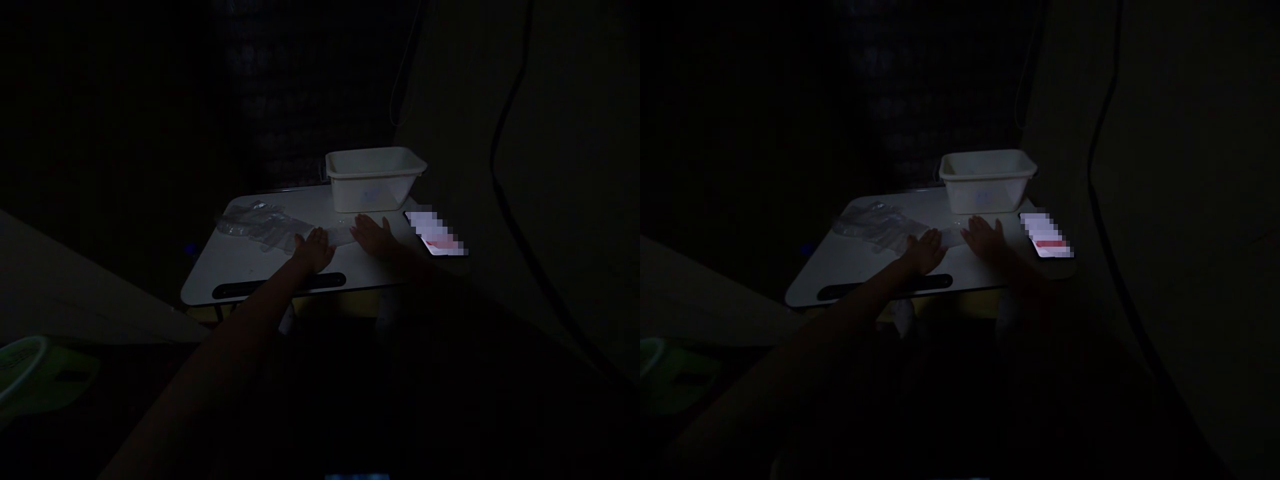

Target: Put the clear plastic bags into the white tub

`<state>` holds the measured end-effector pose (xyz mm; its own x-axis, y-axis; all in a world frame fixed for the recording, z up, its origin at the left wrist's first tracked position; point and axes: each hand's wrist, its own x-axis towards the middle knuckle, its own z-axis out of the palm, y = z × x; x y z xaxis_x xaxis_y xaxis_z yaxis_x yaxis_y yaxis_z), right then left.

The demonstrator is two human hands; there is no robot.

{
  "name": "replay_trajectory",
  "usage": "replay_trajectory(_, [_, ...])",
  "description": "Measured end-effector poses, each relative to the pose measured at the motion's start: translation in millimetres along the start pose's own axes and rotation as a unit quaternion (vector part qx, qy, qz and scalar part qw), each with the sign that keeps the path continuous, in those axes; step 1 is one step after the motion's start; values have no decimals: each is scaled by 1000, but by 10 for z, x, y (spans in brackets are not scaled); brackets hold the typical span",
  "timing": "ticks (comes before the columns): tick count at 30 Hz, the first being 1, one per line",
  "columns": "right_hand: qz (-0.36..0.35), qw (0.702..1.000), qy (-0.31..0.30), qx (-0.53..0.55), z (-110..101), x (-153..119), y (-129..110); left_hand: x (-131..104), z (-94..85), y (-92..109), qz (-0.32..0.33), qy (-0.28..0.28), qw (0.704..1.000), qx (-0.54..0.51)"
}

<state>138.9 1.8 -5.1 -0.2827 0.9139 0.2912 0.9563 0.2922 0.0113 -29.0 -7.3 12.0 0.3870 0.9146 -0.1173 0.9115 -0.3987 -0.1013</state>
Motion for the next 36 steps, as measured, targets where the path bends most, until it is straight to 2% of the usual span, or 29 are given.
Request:
replay_trajectory(5, [-89, 994, -32, 54, 0, 95, -375, -21, -3, -3, 10, -1, 1000, 0])
replay_trajectory(8, [-99, 993, -44, 52, 40, 106, -450, -15, 6, -7, 11, 5, 1000, -1])
replay_trajectory(16, [-46, 999, -10, 5, 85, 36, -168, 11, 21, -7, 6, 1, 1000, -9])
replay_trajectory(19, [-46, 999, 1, -16, 89, -17, -34, 14, 34, -9, 5, 4, 1000, -6])
replay_trajectory(24, [-49, 997, -40, -51, 57, -100, 233, 13, 46, -10, 7, 9, 1000, 5])
replay_trajectory(28, [-23, 996, -59, -58, -1, -149, 370, 6, 46, -11, 6, 10, 1000, 7])
replay_trajectory(32, [-20, 999, -19, -38, -51, -123, 277, -2, 38, -12, 6, 8, 1000, -2])
replay_trajectory(36, [-13, 1000, 15, 14, -29, 14, -25, -12, 18, -8, 5, 2, 1000, -2])
